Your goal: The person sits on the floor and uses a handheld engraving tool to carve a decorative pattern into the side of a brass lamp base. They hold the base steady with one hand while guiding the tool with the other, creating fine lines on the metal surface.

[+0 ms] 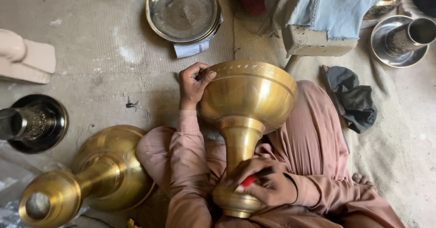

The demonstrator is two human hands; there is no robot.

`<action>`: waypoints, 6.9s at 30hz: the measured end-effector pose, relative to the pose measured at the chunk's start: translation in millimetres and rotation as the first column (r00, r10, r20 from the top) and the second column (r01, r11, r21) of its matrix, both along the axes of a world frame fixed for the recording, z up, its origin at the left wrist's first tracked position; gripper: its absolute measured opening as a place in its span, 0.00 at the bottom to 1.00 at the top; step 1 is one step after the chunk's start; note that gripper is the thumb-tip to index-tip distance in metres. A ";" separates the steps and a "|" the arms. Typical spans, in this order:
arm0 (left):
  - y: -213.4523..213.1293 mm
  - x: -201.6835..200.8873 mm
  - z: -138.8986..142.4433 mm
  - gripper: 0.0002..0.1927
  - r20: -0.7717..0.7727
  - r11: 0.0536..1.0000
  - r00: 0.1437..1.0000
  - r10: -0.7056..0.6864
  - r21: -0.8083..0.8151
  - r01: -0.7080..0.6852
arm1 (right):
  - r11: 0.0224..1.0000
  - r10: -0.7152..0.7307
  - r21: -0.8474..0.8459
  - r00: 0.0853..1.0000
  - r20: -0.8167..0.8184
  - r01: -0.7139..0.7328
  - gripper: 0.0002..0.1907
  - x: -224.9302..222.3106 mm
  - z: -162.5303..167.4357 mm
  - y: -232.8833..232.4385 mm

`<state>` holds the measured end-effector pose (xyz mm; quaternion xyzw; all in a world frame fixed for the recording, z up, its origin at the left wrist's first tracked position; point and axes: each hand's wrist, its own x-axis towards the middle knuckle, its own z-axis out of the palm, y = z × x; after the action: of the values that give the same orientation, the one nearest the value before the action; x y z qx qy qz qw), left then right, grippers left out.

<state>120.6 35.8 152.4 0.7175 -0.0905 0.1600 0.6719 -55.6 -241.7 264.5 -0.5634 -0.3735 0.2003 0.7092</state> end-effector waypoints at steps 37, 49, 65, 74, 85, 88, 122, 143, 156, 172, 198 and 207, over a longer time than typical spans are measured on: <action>-20.1 -38.1 36.6 0.21 -0.115 0.992 0.991 0.066 0.111 -0.053 | 0.977 -0.179 0.071 0.951 -0.253 0.203 0.05 13.9 -50.7 -81.8; -25.4 -37.8 50.3 0.25 -0.104 0.990 0.994 0.026 0.137 -0.011 | 0.743 -0.659 -0.006 0.731 -0.178 0.669 0.06 117.4 -29.4 -15.3; -22.7 -37.3 38.8 0.28 -0.016 0.982 0.997 0.076 0.172 -0.072 | 0.671 -0.733 -0.058 0.651 -0.199 0.739 0.07 120.3 -26.5 4.0; -21.6 -36.3 32.9 0.30 -0.060 0.986 0.995 0.077 0.155 -0.067 | 0.808 -0.589 -0.021 0.807 -0.023 0.589 0.07 139.6 -28.3 -11.2; -21.0 -37.1 35.6 0.31 -0.042 0.979 0.995 0.090 0.186 -0.081 | 0.887 -0.461 -0.057 0.885 -0.068 0.458 0.09 142.8 -25.5 -25.1; -20.9 -36.9 37.3 0.30 -0.029 0.978 0.995 0.091 0.190 -0.084 | 0.836 -0.538 -0.131 0.843 -0.007 0.533 0.09 137.6 -25.9 -20.0; -19.8 -36.7 44.1 0.27 -0.031 0.985 0.997 0.068 0.161 -0.062 | 0.924 -0.250 -0.219 0.927 0.279 0.314 0.12 152.9 -29.2 -29.9; 1.3 -19.2 7.3 0.29 0.009 0.992 1.000 -0.014 0.122 0.013 | 0.794 -0.305 -0.214 0.677 0.670 0.570 0.10 145.3 41.8 -28.6; -1.3 -19.4 14.1 0.29 0.014 0.994 0.999 -0.043 0.106 0.041 | 0.861 -0.117 -0.363 0.833 0.541 0.357 0.10 178.7 37.3 -32.7; -4.6 -19.4 7.9 0.32 -0.007 0.990 1.000 -0.018 0.141 0.018 | 0.841 -0.118 -0.414 0.865 0.488 0.348 0.08 186.1 40.6 -40.4; -10.1 -19.0 18.1 0.31 -0.022 0.994 0.999 -0.035 0.101 0.037 | 0.750 -0.274 -0.438 0.836 0.475 0.495 0.09 167.7 38.7 -42.9; -9.7 -20.7 21.5 0.30 -0.024 0.992 0.999 -0.027 0.121 0.030 | 0.732 -0.359 -0.415 0.823 0.439 0.541 0.07 152.3 50.6 -34.7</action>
<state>99.9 26.1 174.0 0.7573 -0.1026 0.1364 0.6303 96.7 -276.3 315.1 -0.8334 -0.2676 0.0163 0.4832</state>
